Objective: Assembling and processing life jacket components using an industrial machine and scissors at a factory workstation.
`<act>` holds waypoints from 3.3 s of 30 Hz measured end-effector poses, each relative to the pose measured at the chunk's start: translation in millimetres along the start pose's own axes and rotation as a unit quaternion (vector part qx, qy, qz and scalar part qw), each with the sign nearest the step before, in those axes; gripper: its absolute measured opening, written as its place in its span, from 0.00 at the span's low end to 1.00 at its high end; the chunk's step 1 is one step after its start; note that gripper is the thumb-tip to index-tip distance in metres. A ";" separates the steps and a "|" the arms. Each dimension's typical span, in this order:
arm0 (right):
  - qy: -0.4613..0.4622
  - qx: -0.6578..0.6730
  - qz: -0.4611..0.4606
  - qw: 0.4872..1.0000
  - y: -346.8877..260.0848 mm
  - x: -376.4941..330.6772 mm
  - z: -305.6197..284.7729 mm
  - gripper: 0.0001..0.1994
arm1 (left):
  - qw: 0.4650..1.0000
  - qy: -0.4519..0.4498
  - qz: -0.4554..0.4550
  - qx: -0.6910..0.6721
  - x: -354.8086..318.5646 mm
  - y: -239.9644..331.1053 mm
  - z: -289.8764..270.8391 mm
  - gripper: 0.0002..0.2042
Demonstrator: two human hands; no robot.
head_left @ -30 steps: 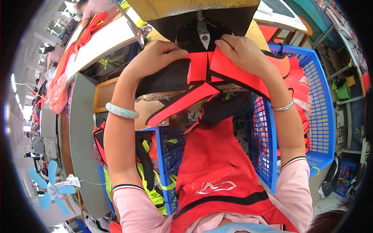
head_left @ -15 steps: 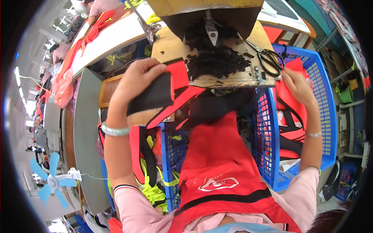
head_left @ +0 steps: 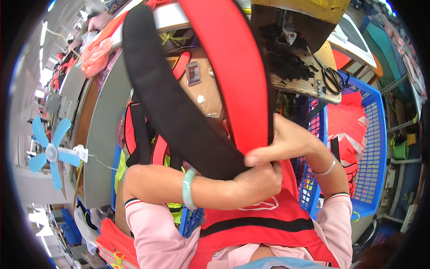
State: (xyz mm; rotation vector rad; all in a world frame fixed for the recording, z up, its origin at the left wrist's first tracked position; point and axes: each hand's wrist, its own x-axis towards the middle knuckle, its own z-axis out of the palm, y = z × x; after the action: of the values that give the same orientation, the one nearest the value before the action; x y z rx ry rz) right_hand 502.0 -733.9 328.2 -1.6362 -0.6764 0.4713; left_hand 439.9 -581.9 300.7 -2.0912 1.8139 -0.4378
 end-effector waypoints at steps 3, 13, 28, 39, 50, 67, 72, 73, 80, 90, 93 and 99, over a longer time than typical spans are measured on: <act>-0.018 0.050 0.066 0.996 10.8 2.5 31.5 0.31 | 0.998 -0.036 0.045 -0.031 3.9 17.9 -5.6 0.12; 0.538 0.146 -0.188 0.808 37.2 -136.2 8.0 0.17 | 0.816 0.464 -0.141 -0.313 -51.2 7.9 31.5 0.18; 0.282 0.105 0.333 0.894 153.7 -288.8 43.6 0.21 | 0.753 0.046 -0.100 -0.649 26.5 51.2 116.2 0.08; 0.145 -0.399 0.108 0.899 136.0 -148.1 60.2 0.17 | 0.823 -0.040 -0.079 -0.561 21.4 47.8 133.8 0.10; 0.130 -0.372 0.117 0.912 80.2 -120.9 16.3 0.15 | 0.726 0.185 -0.364 -0.553 -12.1 47.6 123.0 0.17; 0.207 -0.409 0.043 0.888 28.6 -72.6 -142.9 0.17 | 0.842 0.013 -0.187 -0.506 66.9 -201.1 58.7 0.12; 0.168 -0.349 0.145 0.910 26.4 -54.0 -175.0 0.20 | 0.792 -0.063 -0.191 -0.576 85.3 -237.6 85.3 0.16; 0.170 -0.350 0.145 0.910 32.1 -51.7 -180.7 0.20 | 0.793 -0.062 -0.189 -0.576 88.0 -243.0 91.8 0.16; 0.184 -0.247 0.176 0.935 56.2 -38.1 -215.7 0.22 | 0.745 -0.091 -0.177 -0.636 106.8 -278.8 120.7 0.19; 0.255 -0.205 0.188 0.926 68.5 -26.3 -231.8 0.26 | 0.738 -0.113 -0.249 -0.617 119.0 -293.2 133.5 0.29; 0.221 -0.214 0.221 0.926 57.8 -26.3 -235.7 0.28 | 0.754 -0.101 -0.277 -0.587 118.6 -292.5 131.5 0.29; 0.266 -0.219 0.188 0.919 57.1 -23.6 -235.7 0.25 | 0.741 -0.098 -0.268 -0.608 116.4 -302.3 133.0 0.28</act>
State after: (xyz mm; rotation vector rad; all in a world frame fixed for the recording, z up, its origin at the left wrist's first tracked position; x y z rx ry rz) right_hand 646.1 -929.7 311.7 -2.2175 -0.0460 0.1219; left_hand 782.7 -651.3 317.3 -3.2795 1.3893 1.1808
